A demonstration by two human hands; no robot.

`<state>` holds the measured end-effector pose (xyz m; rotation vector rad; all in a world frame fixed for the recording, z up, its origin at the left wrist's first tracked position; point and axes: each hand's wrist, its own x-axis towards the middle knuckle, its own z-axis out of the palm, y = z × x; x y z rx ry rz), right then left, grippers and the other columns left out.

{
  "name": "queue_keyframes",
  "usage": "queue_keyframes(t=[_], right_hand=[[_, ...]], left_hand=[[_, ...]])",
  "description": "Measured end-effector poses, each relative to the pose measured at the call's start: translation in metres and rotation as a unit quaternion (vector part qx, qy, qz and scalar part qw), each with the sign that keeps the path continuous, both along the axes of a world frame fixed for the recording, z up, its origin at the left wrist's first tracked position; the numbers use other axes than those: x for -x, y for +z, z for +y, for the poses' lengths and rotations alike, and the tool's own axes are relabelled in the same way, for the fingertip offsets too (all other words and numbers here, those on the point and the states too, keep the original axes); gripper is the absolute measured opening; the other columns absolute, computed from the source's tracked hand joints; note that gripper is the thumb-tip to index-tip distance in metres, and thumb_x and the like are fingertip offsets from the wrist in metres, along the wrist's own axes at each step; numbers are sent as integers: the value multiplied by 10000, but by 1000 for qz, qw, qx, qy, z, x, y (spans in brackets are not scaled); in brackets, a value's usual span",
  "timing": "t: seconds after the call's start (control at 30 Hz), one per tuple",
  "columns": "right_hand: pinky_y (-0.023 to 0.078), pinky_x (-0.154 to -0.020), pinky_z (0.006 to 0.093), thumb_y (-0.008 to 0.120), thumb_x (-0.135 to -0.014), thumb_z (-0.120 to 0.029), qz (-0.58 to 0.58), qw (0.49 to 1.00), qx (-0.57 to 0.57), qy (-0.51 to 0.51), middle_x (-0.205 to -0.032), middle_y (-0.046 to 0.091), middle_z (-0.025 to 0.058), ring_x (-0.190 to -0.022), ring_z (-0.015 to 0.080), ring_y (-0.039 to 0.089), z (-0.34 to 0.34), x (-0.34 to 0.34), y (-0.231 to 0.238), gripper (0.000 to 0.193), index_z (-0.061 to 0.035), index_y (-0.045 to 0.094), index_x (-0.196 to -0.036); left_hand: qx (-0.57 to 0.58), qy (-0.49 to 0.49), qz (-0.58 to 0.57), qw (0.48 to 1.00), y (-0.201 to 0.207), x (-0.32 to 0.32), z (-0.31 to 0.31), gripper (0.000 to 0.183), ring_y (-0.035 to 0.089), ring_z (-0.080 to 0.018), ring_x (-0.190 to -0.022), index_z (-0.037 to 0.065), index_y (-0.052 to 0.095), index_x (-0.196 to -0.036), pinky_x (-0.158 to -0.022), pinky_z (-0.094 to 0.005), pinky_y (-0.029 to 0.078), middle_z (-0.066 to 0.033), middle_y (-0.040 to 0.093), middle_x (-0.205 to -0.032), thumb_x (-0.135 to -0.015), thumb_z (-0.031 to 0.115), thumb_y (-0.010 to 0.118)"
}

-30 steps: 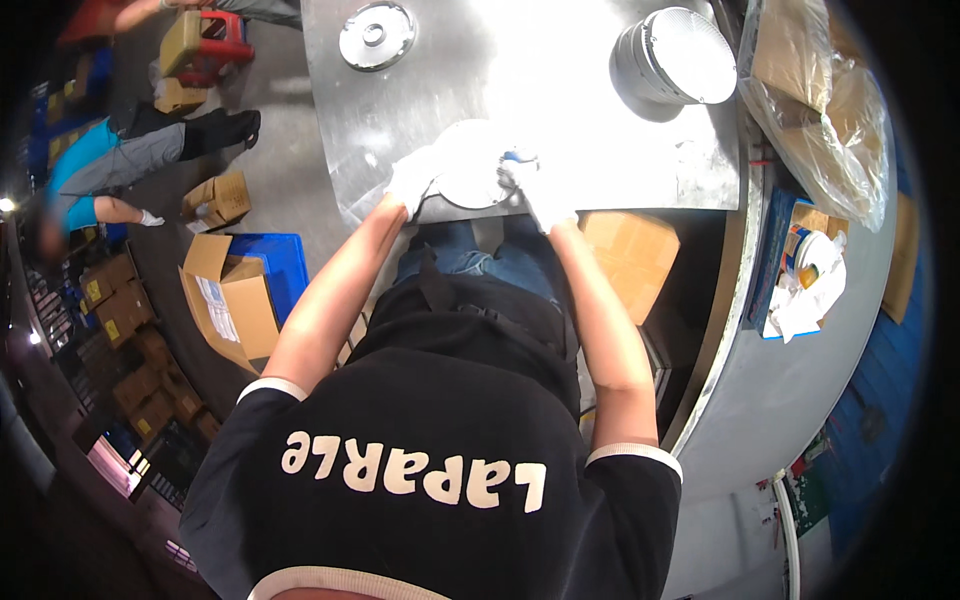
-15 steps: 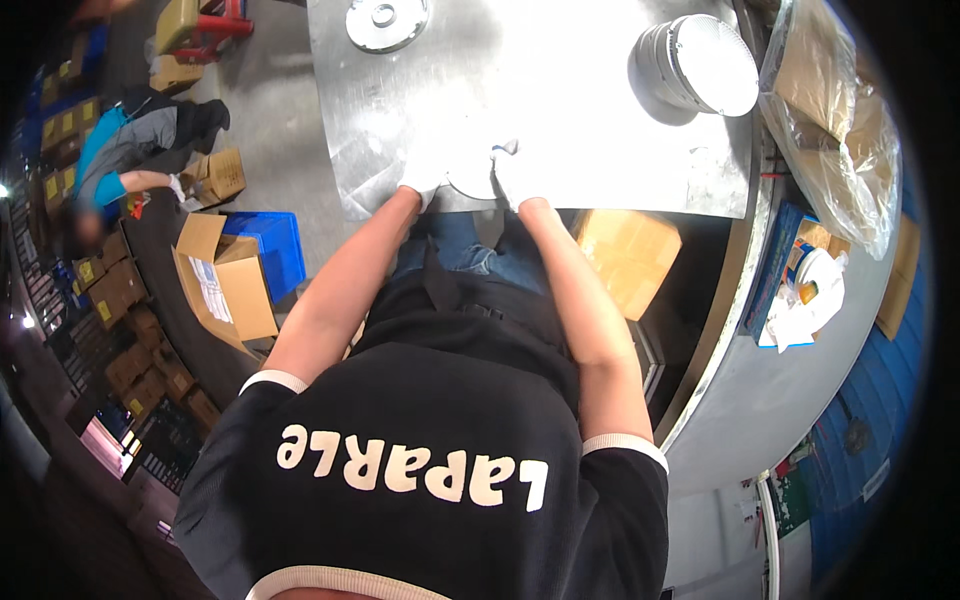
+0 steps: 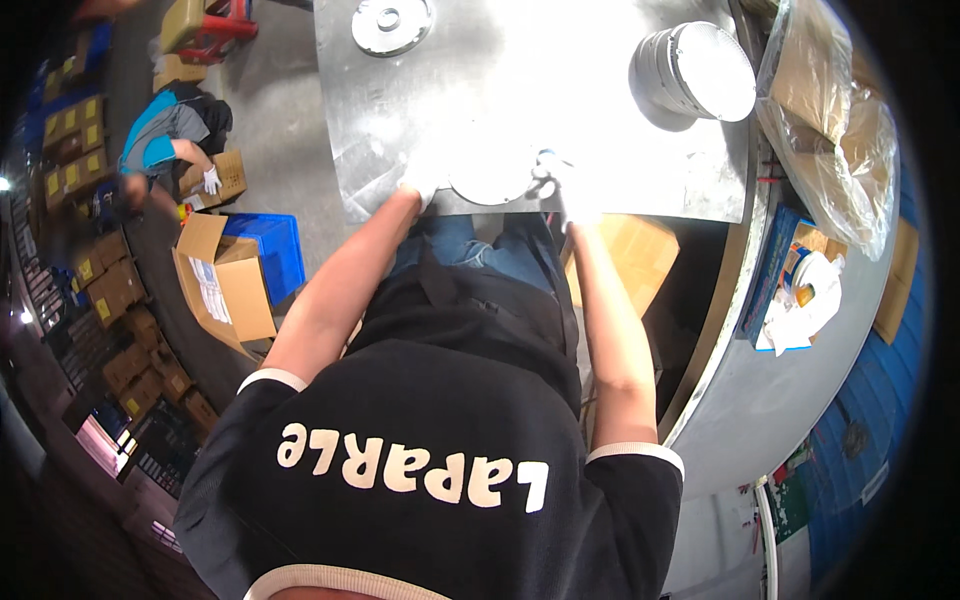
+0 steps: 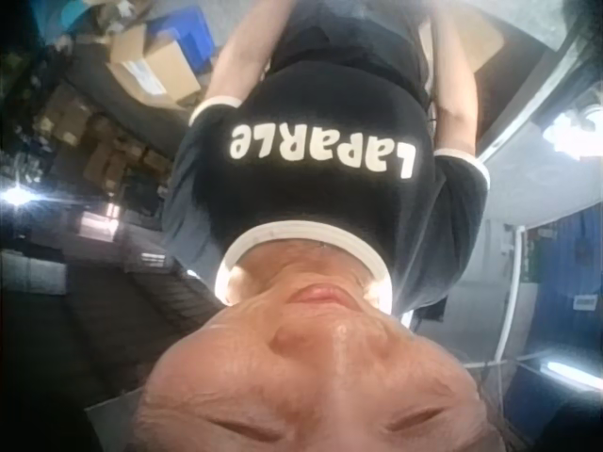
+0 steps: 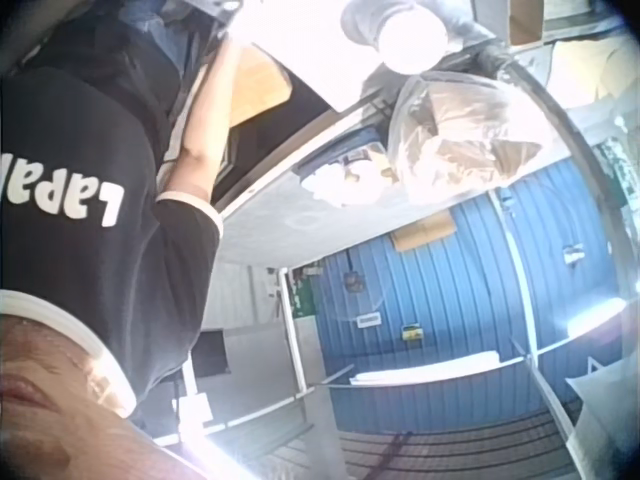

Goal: The recorder is inspecting and cleaning circular metal industrial parts on a fabrication table.

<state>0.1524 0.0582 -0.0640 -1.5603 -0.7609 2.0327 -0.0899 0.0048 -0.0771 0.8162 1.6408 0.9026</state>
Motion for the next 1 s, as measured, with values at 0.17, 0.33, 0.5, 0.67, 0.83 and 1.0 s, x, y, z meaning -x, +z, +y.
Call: queue_keyframes(t=[0.17, 0.33, 0.5, 0.67, 0.83, 1.0], right_hand=[[556, -746, 392, 604, -848, -148, 155, 974, 69, -149, -1024, 608, 105, -889, 281, 609, -2, 49, 60, 393, -27, 485, -1203], [502, -882, 376, 509, -921, -245, 87, 991, -27, -93, -1278, 490, 117, -1151, 186, 493, 26, -7, -29, 446, -31, 405, -1299], [332, -1033, 389, 485, -918, -342, -53, 981, -156, 104, -1297, 492, 88, -1223, 195, 422, 3, 13, -15, 473, -63, 467, -1299], [498, -737, 300, 512, -900, -279, 74, 997, -24, -18, -938, 584, 98, -819, 207, 574, 17, -23, -12, 311, -14, 553, -1058], [489, -734, 316, 372, -956, -335, 51, 998, -37, -3, -903, 612, 90, -828, 200, 577, 16, 5, 67, 385, -21, 584, -1021], [448, -636, 252, 556, -857, -154, 180, 980, -83, 4, -839, 586, 33, -695, 113, 531, 21, -12, 12, 233, -8, 582, -1036]], left_hand=[[-3, 53, -186, 981, 40, 3, 3, 382, 472, -195, -1173, 26, 416, -1326, -985, -323, 419, -116, 469, -1296, -964, 150, 419], [-9, 41, -178, 983, 101, -3, 4, 401, 557, -198, -1087, 14, 488, -1285, -929, -303, 452, -114, 570, -1218, -900, 107, 554], [-51, 38, -148, 987, 116, -2, 3, 411, 575, -183, -1041, 12, 505, -1268, -880, -290, 475, -110, 584, -1193, -878, 111, 585], [-93, -40, -10, 995, 153, 6, 17, 431, 597, -164, -983, 16, 517, -1259, -814, -280, 496, -98, 607, -1149, -854, 125, 616], [-48, -173, 244, 953, 183, 36, 0, 381, 608, -138, -889, 37, 587, -1184, -754, -275, 492, -82, 645, -1032, -831, 168, 646], [-105, -139, 144, 974, 223, 20, 8, 452, 572, -251, -1038, 60, 589, -1173, -893, -348, 451, -142, 605, -1129, -754, 193, 697]])
